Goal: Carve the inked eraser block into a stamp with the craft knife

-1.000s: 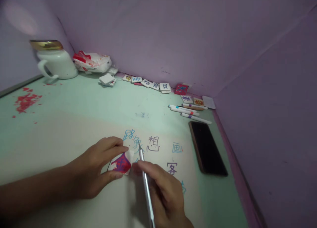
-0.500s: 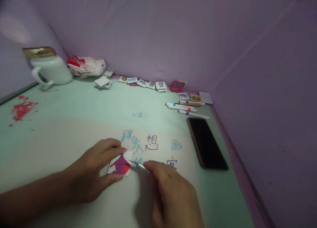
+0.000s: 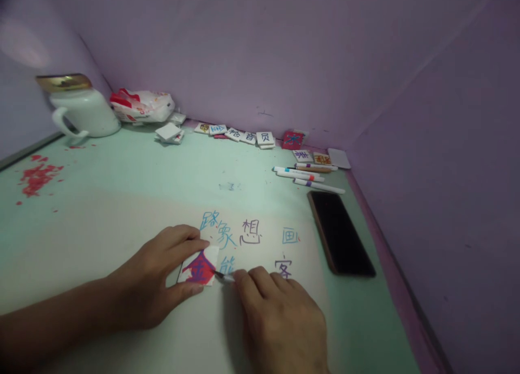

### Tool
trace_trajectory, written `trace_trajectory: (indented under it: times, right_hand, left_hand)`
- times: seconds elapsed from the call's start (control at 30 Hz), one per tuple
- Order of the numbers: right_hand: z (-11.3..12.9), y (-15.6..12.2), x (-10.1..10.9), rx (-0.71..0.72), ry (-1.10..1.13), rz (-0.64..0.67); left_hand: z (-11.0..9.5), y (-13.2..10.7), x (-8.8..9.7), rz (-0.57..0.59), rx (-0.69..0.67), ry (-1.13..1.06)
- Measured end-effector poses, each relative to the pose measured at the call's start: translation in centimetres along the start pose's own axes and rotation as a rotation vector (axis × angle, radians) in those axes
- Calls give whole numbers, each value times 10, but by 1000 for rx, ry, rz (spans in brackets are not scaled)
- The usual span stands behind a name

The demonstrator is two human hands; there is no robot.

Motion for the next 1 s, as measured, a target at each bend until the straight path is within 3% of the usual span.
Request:
trace_trajectory:
  times: [0.47, 0.77, 1.0]
  right_hand:
    - [1, 3, -3, 13, -6, 2]
    - [-1, 6, -12, -44, 169, -47]
    - [-5, 13, -8, -13, 241, 77]
  left_hand:
    - [0, 0, 1, -11, -4, -7]
    - [-1, 1, 1, -6, -5, -28]
    - [-2, 2, 0, -12, -17, -23]
Point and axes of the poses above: each hand's wrist, its own y-axis towards the middle knuckle, its own x-axis out of the back of the hand, z = x × y, the point moved 4 cm from there along y, towards the middle knuckle, and after that the axes turned 3 degrees about -x, right-handed, at the moved point
